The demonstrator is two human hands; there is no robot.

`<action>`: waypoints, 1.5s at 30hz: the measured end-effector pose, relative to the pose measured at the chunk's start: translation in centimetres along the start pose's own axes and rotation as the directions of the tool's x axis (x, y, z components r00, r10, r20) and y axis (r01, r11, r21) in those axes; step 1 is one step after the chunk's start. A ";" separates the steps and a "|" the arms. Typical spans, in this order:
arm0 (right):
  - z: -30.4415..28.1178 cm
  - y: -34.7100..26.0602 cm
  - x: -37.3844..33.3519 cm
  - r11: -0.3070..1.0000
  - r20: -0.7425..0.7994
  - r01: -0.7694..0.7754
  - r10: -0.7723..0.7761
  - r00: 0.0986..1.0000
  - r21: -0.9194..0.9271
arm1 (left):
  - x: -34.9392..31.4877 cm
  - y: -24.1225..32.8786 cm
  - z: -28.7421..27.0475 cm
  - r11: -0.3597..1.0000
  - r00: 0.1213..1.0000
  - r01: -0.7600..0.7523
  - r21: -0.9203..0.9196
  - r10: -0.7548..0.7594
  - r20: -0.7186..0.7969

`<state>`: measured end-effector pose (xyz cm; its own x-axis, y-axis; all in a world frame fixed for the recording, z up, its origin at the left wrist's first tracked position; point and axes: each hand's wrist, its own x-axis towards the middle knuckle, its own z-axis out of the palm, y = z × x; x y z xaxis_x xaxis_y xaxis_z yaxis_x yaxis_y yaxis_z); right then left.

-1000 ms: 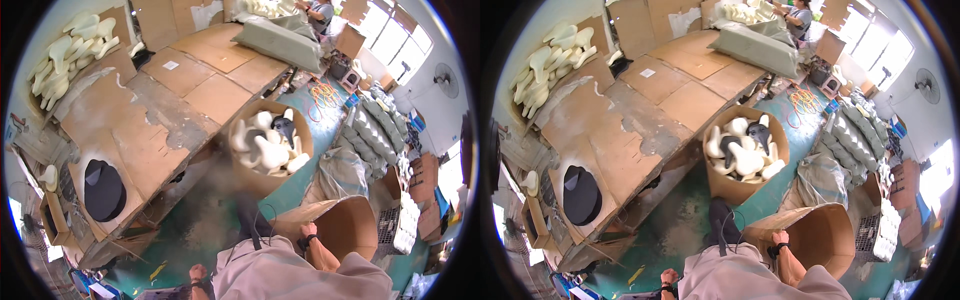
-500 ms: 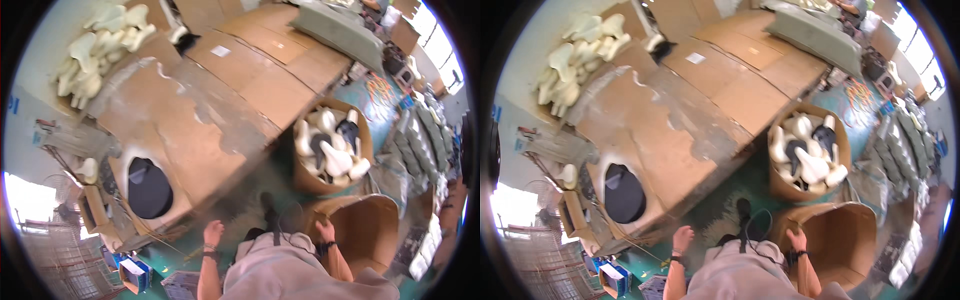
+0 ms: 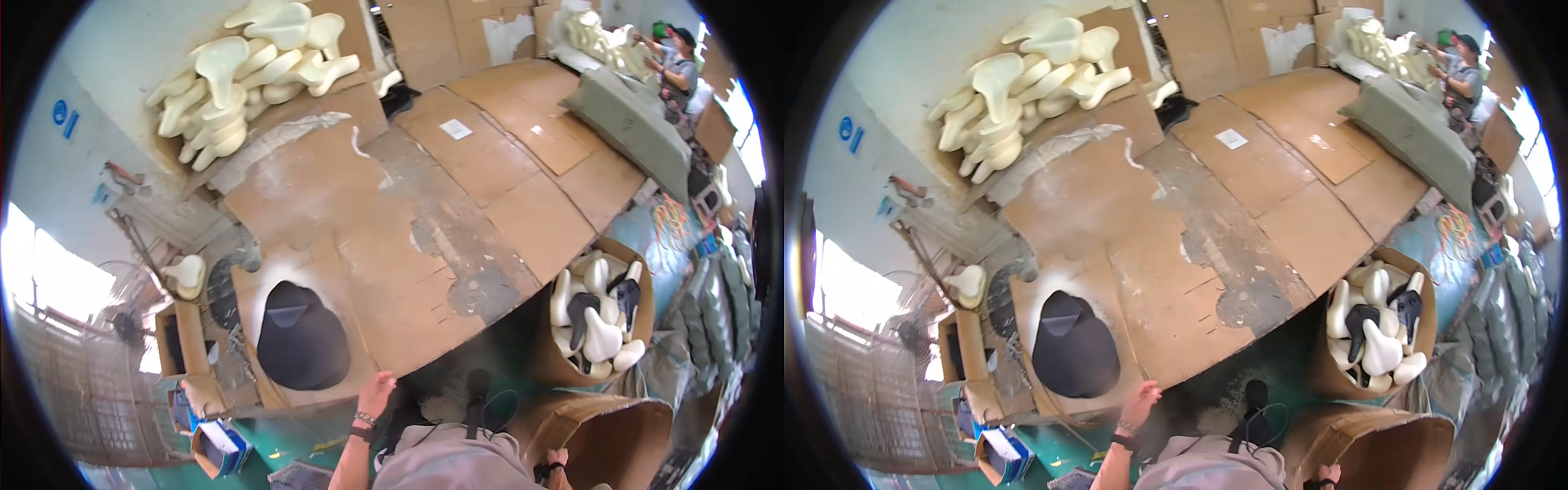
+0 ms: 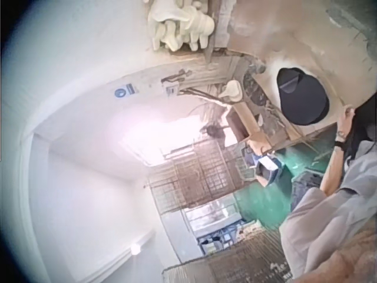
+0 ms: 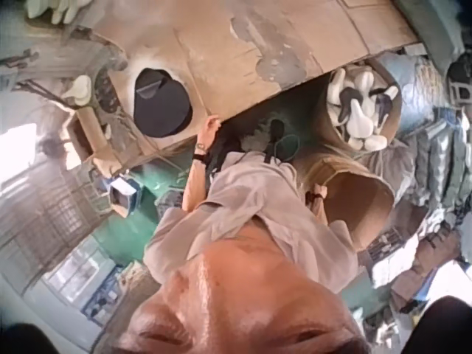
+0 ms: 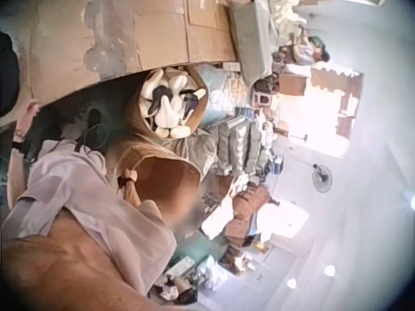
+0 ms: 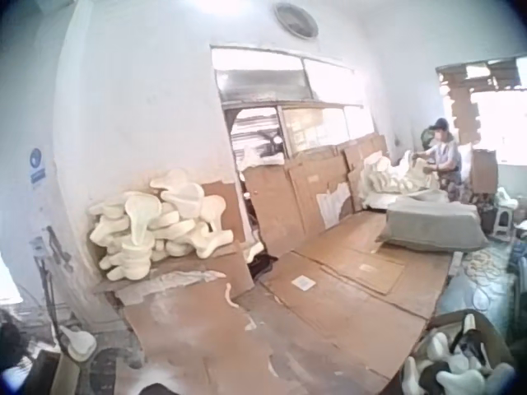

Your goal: The person places a black seat cushion onto a cardboard workbench and smooths it down. They then pick up a white foam insert from a pile and place it on the bench. The person uses a handheld pneumatic tool to apply adhesive or sealant to the edges of the black cushion. Finally, they pick up a dark fabric cover from a wire basket and place it on the bench.

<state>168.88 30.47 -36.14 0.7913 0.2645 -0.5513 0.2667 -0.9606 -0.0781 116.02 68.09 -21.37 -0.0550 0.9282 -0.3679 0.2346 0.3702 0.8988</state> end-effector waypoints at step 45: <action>-19.0 -135.4 -49.1 -0.030 0.047 0.824 -0.997 -0.069 0.565 | 56.6 46.5 -42.5 0.955 0.604 -0.290 -0.060 0.134 -0.786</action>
<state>104.38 149.21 17.30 -0.3458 0.9352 0.0766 0.3335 0.1988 -0.9216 82.55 139.45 9.70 -0.7643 0.6392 0.0855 0.1822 0.0869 0.9794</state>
